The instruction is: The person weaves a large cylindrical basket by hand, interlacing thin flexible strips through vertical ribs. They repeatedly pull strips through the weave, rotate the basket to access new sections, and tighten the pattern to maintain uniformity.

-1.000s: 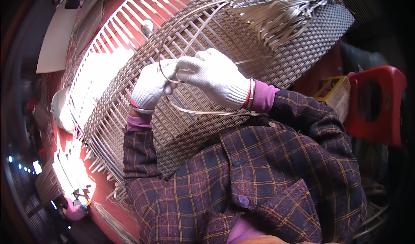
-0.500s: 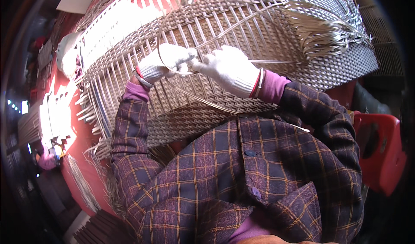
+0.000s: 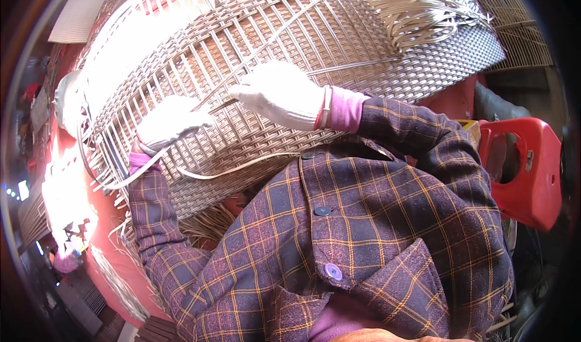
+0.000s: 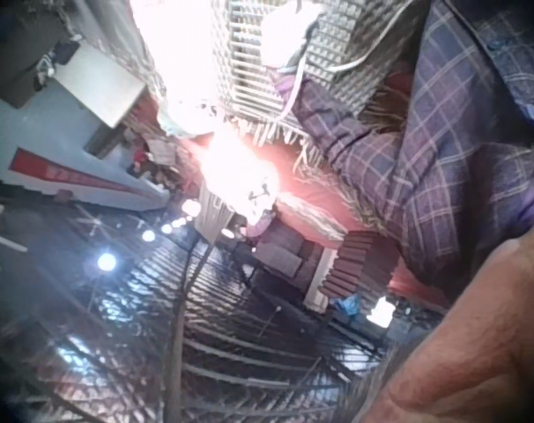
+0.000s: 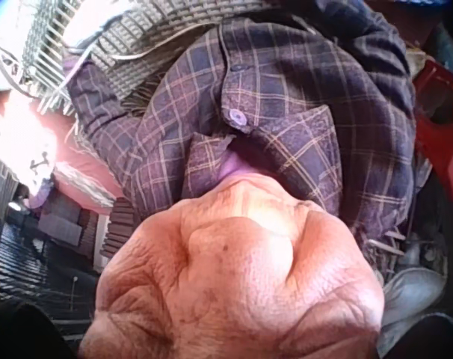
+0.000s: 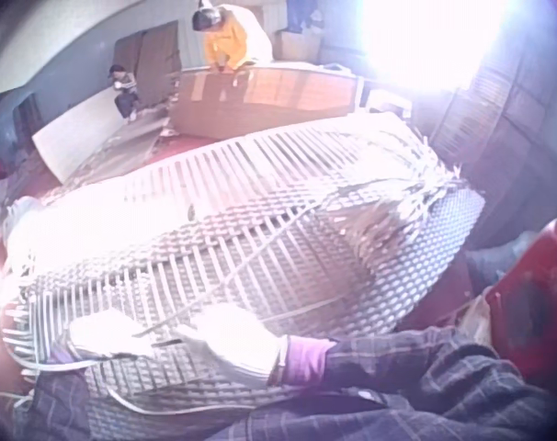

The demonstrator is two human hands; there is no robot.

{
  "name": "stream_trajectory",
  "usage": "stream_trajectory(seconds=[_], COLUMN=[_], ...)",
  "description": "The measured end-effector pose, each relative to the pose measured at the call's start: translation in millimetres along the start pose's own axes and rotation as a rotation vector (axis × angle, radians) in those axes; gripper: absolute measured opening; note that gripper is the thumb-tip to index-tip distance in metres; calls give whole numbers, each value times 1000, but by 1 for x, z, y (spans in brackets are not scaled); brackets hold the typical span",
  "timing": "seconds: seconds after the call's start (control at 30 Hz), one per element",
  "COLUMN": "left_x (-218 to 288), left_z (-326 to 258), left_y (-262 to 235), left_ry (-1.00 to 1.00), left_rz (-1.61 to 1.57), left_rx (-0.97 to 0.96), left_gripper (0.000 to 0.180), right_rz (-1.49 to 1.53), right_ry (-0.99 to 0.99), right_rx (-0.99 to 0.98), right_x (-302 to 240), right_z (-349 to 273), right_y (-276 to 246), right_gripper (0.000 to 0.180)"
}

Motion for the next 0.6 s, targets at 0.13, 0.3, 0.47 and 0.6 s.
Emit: stream_trajectory(seconds=[0.13, 0.3, 0.47, 0.6], left_x=[-39, -49, -40, -15], left_z=[-26, -44, -53, -64], left_y=[17, 22, 14, 3], left_ry=[-659, -472, -398, -396], left_rz=[-534, -480, -422, -404], left_rx=[3, 29, 71, 46], left_gripper=[26, 28, 33, 32], right_rz=[83, -231, -95, 154], right_ry=[254, 287, 3, 217], right_rx=[-243, -130, -123, -491], right_x=[26, 44, 19, 0], right_z=[-29, -17, 47, 84], right_y=[-19, -52, -27, 23], right_gripper=[30, 22, 27, 25])
Point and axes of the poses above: each hand's wrist, its own z-axis towards the middle knuckle, its own y-axis out of the palm, x = y × z, the point moved 5 cm from there along z, towards the middle knuckle, and after that the axes turned 4 degrees about y, right-handed, at the moved point
